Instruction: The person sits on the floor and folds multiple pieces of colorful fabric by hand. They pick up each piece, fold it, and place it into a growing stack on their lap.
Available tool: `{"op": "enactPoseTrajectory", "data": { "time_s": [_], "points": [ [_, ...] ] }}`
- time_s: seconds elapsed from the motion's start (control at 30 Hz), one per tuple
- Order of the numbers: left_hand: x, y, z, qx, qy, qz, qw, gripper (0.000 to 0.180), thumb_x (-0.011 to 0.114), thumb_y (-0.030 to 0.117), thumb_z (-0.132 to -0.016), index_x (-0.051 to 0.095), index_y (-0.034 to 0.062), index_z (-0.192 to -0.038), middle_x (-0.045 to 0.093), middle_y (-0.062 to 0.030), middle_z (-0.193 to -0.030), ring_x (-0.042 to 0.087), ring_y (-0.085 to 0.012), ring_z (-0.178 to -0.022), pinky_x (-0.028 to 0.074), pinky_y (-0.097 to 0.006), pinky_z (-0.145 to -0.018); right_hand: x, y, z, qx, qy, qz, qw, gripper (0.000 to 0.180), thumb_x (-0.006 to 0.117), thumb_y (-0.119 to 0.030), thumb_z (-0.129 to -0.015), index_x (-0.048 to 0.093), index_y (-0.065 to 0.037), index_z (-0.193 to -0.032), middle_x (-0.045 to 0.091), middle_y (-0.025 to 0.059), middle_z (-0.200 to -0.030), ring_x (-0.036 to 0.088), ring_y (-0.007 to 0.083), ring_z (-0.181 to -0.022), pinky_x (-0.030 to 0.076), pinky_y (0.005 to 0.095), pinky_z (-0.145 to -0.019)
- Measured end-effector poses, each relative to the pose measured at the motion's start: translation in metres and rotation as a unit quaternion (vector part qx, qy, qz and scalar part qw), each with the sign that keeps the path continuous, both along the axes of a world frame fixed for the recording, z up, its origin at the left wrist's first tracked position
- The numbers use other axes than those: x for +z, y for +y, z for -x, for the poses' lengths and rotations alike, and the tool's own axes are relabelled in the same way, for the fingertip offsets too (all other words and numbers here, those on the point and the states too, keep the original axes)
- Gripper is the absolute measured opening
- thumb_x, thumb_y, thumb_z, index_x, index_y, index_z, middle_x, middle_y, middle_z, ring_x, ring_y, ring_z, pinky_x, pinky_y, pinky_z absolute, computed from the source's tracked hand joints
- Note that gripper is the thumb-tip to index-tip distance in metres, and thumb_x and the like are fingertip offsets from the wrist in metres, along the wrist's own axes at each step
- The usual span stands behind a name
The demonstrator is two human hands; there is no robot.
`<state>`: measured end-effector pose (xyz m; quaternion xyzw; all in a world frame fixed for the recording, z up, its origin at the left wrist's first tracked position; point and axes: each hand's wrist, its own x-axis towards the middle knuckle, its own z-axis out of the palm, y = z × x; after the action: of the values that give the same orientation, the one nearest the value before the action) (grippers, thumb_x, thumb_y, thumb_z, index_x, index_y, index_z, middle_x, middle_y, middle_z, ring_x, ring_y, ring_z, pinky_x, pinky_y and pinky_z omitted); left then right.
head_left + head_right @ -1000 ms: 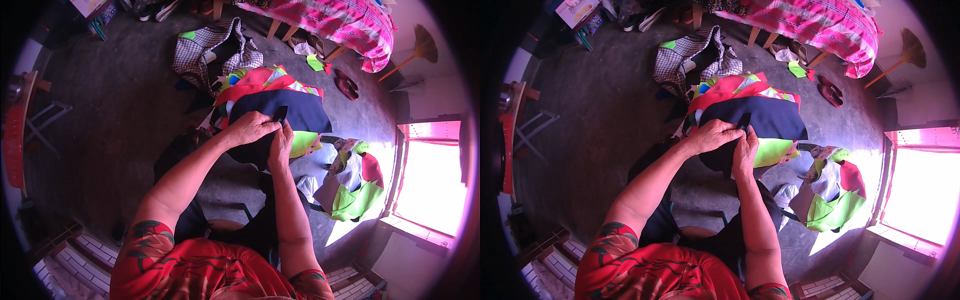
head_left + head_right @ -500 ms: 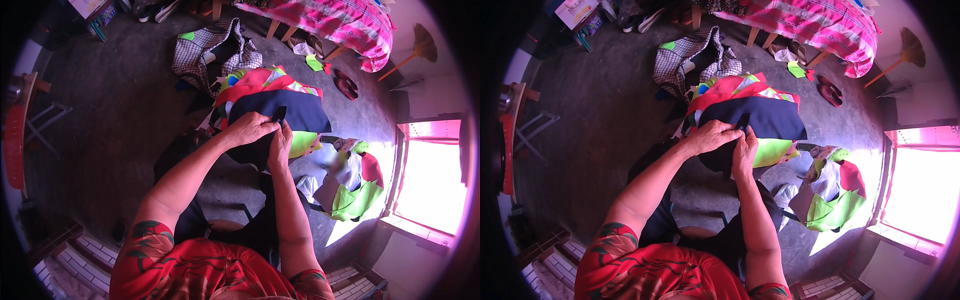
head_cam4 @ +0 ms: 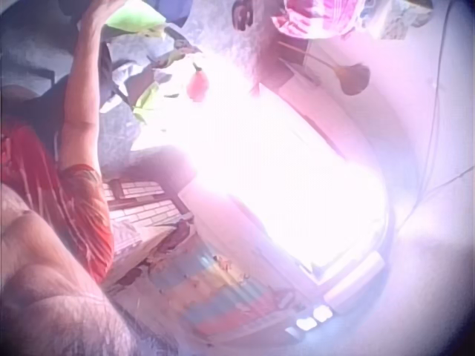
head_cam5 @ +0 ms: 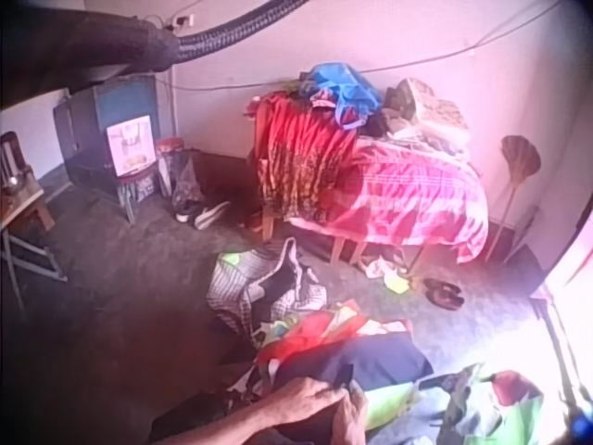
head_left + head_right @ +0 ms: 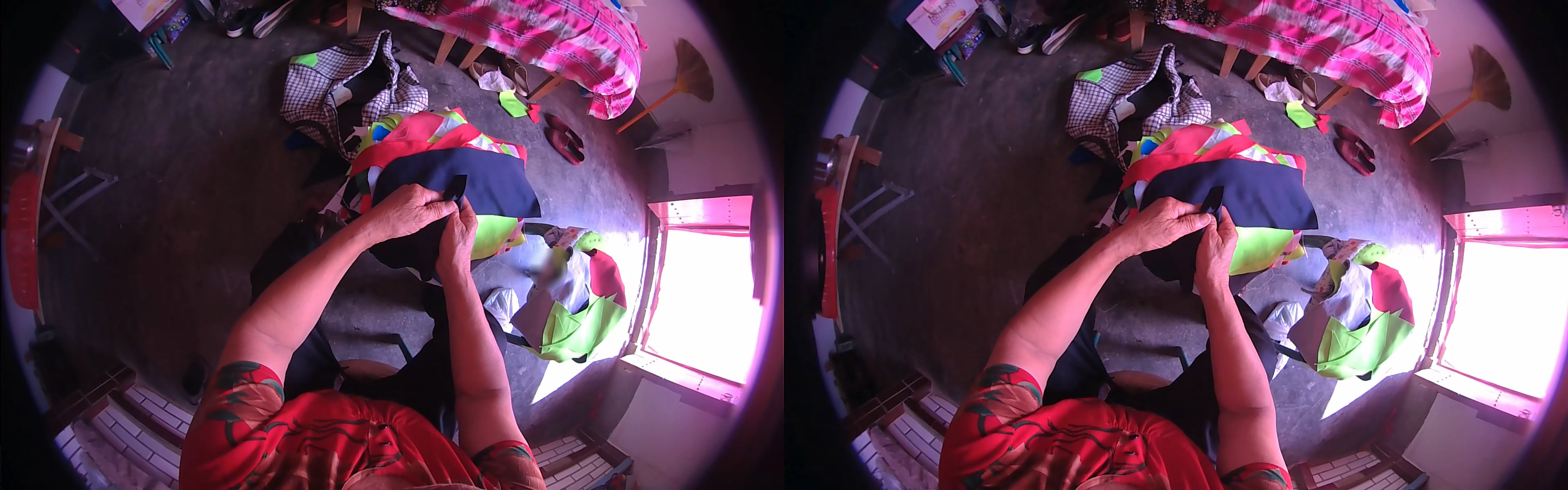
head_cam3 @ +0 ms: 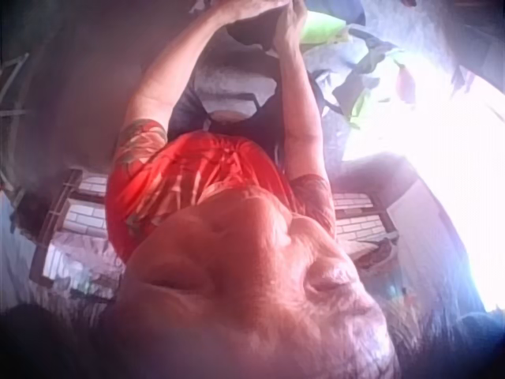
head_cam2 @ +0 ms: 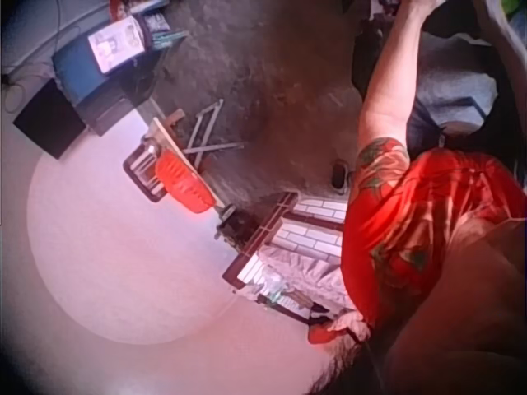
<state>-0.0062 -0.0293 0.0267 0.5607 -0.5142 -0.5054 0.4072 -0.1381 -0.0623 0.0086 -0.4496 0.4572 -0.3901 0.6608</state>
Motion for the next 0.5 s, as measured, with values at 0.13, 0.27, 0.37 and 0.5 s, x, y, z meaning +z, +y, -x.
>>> {"op": "enactPoseTrajectory", "data": {
  "time_s": [0.13, 0.27, 0.37, 0.5],
  "points": [
    [0.0009, 0.0001, 0.0003, 0.001, -0.003, 0.007, 1.0, 0.034, 0.055, 0.029, -0.091, 0.062, -0.0002, -0.106, 0.066, -0.0043, -0.078, 0.052, -0.0027, -0.077, 0.044, -0.025, -0.068, 0.0007, 0.0, -0.0004, -0.004, 0.006, 0.002, 1.0, 0.021, 0.045, -0.007, -0.092, 0.058, 0.0, -0.107, 0.058, 0.0014, -0.086, 0.051, 0.0078, -0.077, 0.042, 0.0221, -0.067],
    [0.005, 0.0003, -0.0007, -0.003, -0.014, 0.013, 1.0, 0.034, 0.055, 0.029, -0.091, 0.062, -0.0003, -0.106, 0.065, -0.0053, -0.075, 0.051, -0.003, -0.075, 0.044, -0.025, -0.067, -0.0044, -0.0021, 0.0016, 0.005, 0.006, 0.007, 1.0, 0.022, 0.044, -0.007, -0.092, 0.058, 0.0, -0.107, 0.058, 0.0012, -0.085, 0.05, 0.0076, -0.077, 0.042, 0.022, -0.067],
    [0.0039, 0.0004, -0.0005, -0.003, -0.006, 0.016, 1.0, 0.034, 0.055, 0.029, -0.091, 0.062, -0.0003, -0.105, 0.065, -0.0055, -0.073, 0.051, -0.0031, -0.073, 0.044, -0.026, -0.065, -0.0043, -0.0011, 0.0019, 0.005, -0.006, 0.003, 1.0, 0.022, 0.044, -0.007, -0.092, 0.058, 0.0, -0.107, 0.057, 0.0012, -0.085, 0.05, 0.0075, -0.077, 0.042, 0.0221, -0.067],
    [0.0053, 0.0012, -0.0001, 0.002, -0.003, 0.022, 1.0, 0.034, 0.055, 0.029, -0.091, 0.062, -0.0004, -0.105, 0.064, -0.005, -0.073, 0.05, -0.0028, -0.073, 0.044, -0.026, -0.065, -0.0006, 0.0002, 0.0001, -0.001, -0.013, -0.004, 1.0, 0.022, 0.044, -0.007, -0.092, 0.058, 0.001, -0.107, 0.057, 0.0012, -0.085, 0.05, 0.0077, -0.077, 0.042, 0.0222, -0.068]
  ]
}}
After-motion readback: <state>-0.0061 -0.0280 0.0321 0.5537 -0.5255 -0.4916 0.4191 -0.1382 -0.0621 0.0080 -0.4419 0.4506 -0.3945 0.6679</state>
